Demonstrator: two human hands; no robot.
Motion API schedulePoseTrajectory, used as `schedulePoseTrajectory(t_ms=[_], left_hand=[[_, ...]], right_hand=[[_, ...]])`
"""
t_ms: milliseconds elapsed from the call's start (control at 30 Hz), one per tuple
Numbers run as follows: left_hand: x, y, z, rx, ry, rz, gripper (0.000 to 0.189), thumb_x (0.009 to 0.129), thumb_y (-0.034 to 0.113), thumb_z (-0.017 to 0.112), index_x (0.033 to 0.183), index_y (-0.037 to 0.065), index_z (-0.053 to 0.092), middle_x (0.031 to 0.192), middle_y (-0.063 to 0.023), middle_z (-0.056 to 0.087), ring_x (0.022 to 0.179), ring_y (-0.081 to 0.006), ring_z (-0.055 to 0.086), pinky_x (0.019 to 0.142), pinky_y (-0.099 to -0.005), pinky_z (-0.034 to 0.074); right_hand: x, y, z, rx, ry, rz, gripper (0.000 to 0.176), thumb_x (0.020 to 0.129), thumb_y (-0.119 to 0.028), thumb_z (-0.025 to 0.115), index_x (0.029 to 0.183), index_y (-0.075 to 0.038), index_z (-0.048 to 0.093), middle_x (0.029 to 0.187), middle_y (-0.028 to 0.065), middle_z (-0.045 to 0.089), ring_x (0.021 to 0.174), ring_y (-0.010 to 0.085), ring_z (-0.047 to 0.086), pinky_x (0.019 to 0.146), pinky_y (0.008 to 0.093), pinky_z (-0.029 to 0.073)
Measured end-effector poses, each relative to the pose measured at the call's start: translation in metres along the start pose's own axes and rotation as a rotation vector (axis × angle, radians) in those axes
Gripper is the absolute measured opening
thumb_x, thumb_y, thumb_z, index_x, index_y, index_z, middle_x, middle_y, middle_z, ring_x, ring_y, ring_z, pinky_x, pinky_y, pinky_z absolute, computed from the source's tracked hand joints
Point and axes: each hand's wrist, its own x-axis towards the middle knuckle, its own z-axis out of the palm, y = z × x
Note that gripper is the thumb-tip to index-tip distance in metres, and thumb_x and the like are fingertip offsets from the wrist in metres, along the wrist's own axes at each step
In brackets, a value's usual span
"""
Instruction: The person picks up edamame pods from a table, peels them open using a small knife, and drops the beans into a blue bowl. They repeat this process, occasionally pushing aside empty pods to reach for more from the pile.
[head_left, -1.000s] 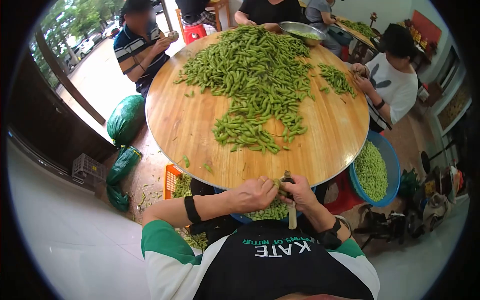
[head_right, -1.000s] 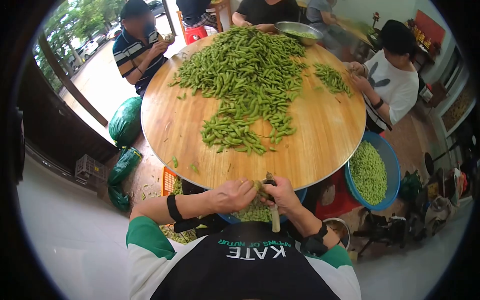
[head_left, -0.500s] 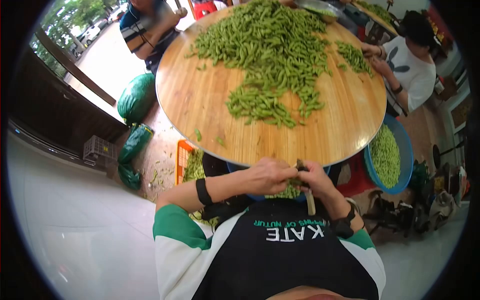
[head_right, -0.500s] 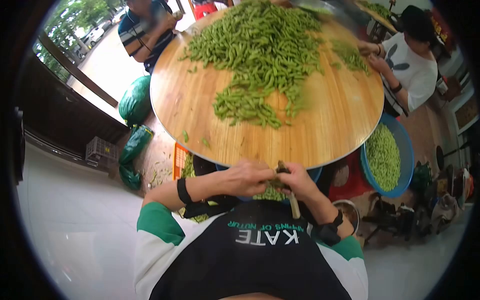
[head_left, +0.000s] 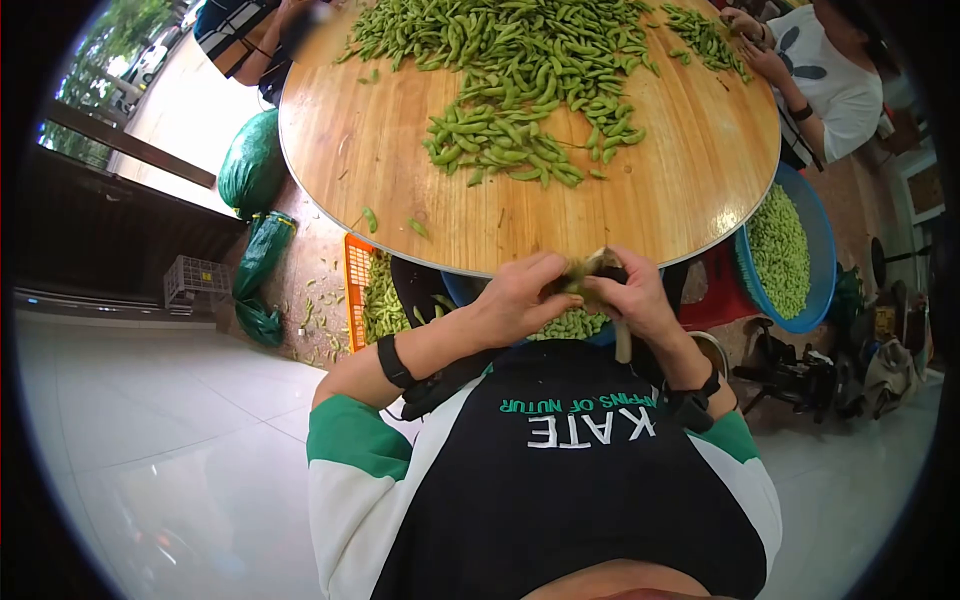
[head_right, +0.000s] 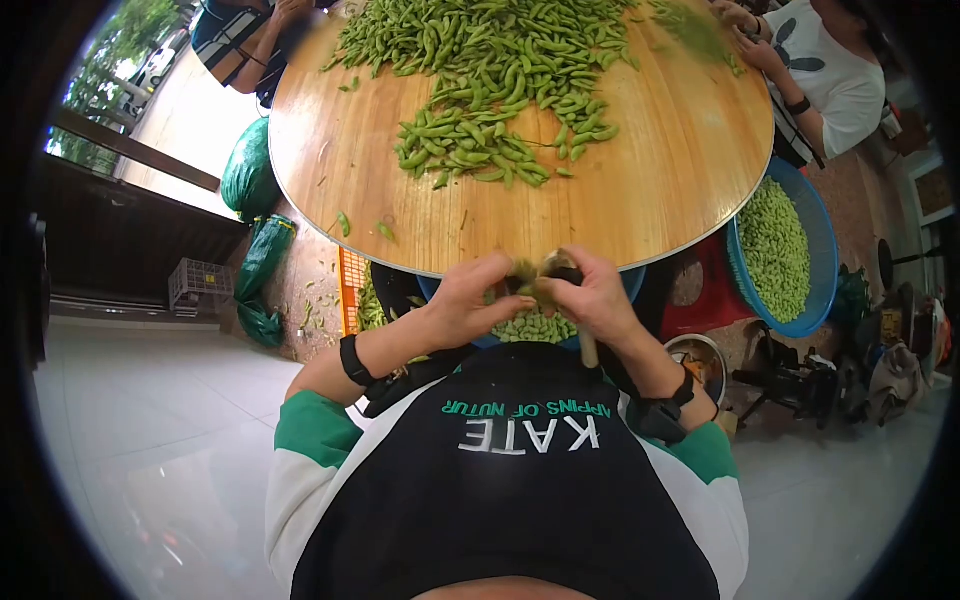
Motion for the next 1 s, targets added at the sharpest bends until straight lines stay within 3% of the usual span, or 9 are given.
schedulePoseTrajectory(t_ms=[133,267,300,367,467,600,700,767,1000], left_hand=[[-0.013,-0.001,-0.044,0.221,-0.049,-0.009,0.011,0.078,0.006,0.062,0.088,0.003,0.058,0.08,-0.0148,0.055,0.072,-0.0353,0.057,0.063,-0.04,0.047],[-0.03,-0.007,-0.12,1.041,-0.14,-0.393,0.011,0.081,0.011,0.06,0.088,0.003,0.06,0.082,-0.0159,0.057,0.075,-0.0366,0.058,0.07,-0.044,0.049],[-0.023,-0.014,-0.123,1.04,-0.144,-0.396,0.011,0.081,0.011,0.06,0.088,0.003,0.06,0.082,-0.0159,0.057,0.075,-0.0366,0.058,0.07,-0.044,0.049],[0.0,-0.042,-0.131,0.905,0.309,-0.049,0.013,0.081,0.014,0.061,0.089,0.003,0.06,0.085,-0.017,0.059,0.078,-0.0372,0.059,0.073,-0.0444,0.048],[0.033,-0.082,-0.114,0.917,0.412,0.016,0.014,0.08,0.013,0.062,0.089,0.002,0.06,0.087,-0.0178,0.059,0.081,-0.038,0.059,0.074,-0.0444,0.048],[0.046,-0.115,-0.113,0.916,0.332,-0.224,0.015,0.079,0.012,0.063,0.09,0.002,0.059,0.083,-0.0182,0.06,0.077,-0.0398,0.058,0.073,-0.0443,0.048],[0.039,-0.098,-0.117,0.589,0.326,-0.475,0.015,0.078,0.008,0.065,0.089,0.001,0.058,0.073,-0.0146,0.062,0.065,-0.0313,0.06,0.062,-0.0392,0.049],[0.031,-0.075,-0.107,0.011,0.356,-0.56,0.012,0.08,0.005,0.065,0.089,0.0,0.058,0.067,-0.0068,0.06,0.055,-0.0137,0.055,0.047,-0.0258,0.042],[0.021,-0.029,-0.036,-0.644,0.25,-0.369,0.013,0.079,-0.001,0.068,0.085,0.003,0.058,0.071,-0.0006,0.058,0.055,-0.0059,0.05,0.047,-0.0192,0.039]], right_hand=[[0.011,-0.007,0.013,-0.022,-0.13,0.033,0.014,0.088,-0.014,0.06,0.092,-0.002,0.055,0.063,0.0032,0.06,0.046,0.0047,0.049,0.04,0.0191,0.032],[0.02,0.012,-0.001,0.259,-0.049,0.082,0.014,0.093,-0.014,0.054,0.097,-0.001,0.052,0.078,0.0072,0.061,0.047,0.0068,0.048,0.039,0.0189,0.034],[0.022,0.018,-0.004,0.294,-0.106,0.08,0.014,0.095,-0.014,0.048,0.102,-0.001,0.05,0.084,0.0085,0.059,0.051,0.0085,0.048,0.04,0.0191,0.034],[0.021,0.013,0.003,0.376,-0.096,0.147,0.015,0.096,-0.015,0.047,0.103,-0.002,0.049,0.085,0.0089,0.058,0.055,0.0095,0.049,0.04,0.0194,0.035],[0.022,0.014,0.012,0.488,-0.092,0.214,0.019,0.097,-0.018,0.044,0.106,-0.002,0.048,0.086,0.0095,0.057,0.062,0.0119,0.05,0.041,0.02,0.035],[0.014,0.019,0.015,0.572,-0.088,0.193,0.021,0.098,-0.019,0.044,0.108,-0.002,0.047,0.086,0.0089,0.055,0.064,0.0128,0.049,0.042,0.0202,0.035],[0.008,0.027,0.02,0.6,-0.126,0.183,0.021,0.098,-0.02,0.045,0.109,-0.002,0.047,0.084,0.0073,0.053,0.061,0.0117,0.047,0.042,0.0201,0.035],[0.011,0.027,0.02,0.616,-0.169,0.165,0.022,0.098,-0.02,0.045,0.11,-0.002,0.047,0.084,0.0069,0.052,0.06,0.011,0.045,0.043,0.0199,0.035],[0.022,0.001,0.022,0.559,-0.168,0.071,0.028,0.098,-0.019,0.044,0.122,-0.004,0.045,0.084,0.006,0.052,0.057,0.0087,0.043,0.042,0.0187,0.034]])
